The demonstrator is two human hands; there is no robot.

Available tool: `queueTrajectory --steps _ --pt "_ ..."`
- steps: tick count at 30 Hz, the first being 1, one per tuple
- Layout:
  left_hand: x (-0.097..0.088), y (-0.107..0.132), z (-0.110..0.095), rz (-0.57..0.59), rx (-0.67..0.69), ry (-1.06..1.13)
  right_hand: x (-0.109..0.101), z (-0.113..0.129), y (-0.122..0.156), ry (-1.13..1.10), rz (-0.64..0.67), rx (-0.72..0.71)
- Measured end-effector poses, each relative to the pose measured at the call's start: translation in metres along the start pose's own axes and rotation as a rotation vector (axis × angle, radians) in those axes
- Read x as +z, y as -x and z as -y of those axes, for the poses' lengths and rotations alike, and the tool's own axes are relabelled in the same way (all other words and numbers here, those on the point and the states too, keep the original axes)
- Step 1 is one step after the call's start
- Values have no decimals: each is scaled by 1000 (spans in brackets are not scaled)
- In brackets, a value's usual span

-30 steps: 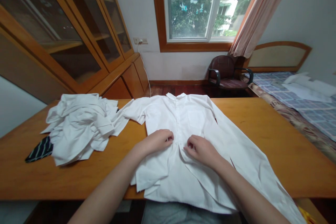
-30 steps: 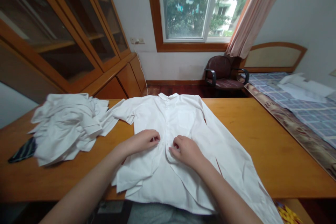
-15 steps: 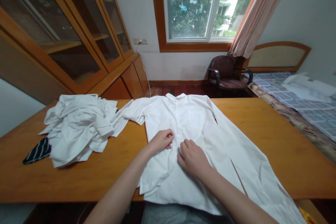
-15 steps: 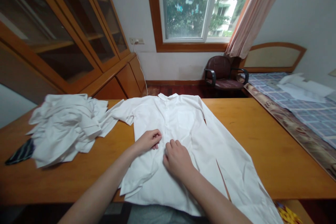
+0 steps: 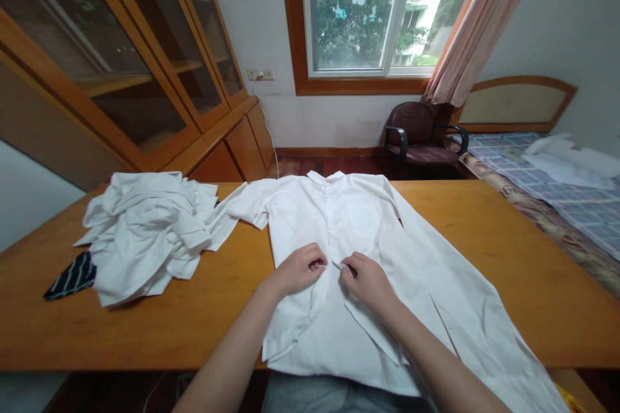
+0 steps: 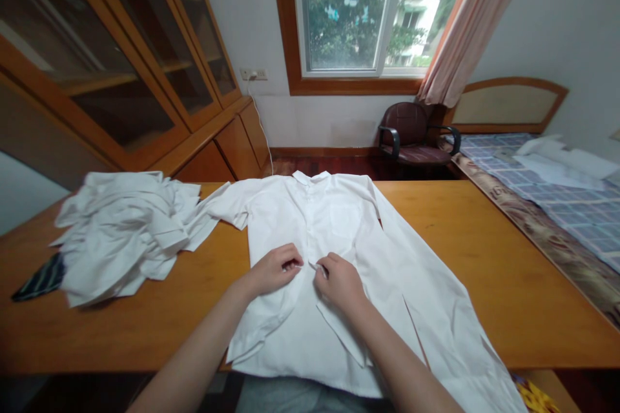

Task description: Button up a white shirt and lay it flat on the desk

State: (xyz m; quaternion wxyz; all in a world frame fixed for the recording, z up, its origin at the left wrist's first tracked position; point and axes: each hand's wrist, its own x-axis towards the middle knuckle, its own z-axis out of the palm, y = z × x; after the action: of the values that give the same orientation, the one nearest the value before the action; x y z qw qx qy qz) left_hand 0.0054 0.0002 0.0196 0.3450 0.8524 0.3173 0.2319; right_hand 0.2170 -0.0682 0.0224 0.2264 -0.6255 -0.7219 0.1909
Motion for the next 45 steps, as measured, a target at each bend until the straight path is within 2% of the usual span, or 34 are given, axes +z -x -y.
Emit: queueTrajectory --steps 3,7,15,23,29,39,45 --pt "1 1 0 21 72 -47 2 -3 -2 -52 2 12" --pt "2 1 1 -7 136 -151 3 -7 -6 -129 16 50" --pt "6 1 3 -6 246 -365 -5 -6 -10 -536 -70 289" --pt "6 1 3 -40 342 -565 -2 0 -12 -780 -134 368" --pt "6 2 -1 -160 390 -579 7 4 -9 -700 -169 332" --pt "6 1 -5 -182 447 -617 13 12 -6 -556 -188 191" --pt "8 0 -3 -189 456 -642 15 10 -6 -517 -184 168"
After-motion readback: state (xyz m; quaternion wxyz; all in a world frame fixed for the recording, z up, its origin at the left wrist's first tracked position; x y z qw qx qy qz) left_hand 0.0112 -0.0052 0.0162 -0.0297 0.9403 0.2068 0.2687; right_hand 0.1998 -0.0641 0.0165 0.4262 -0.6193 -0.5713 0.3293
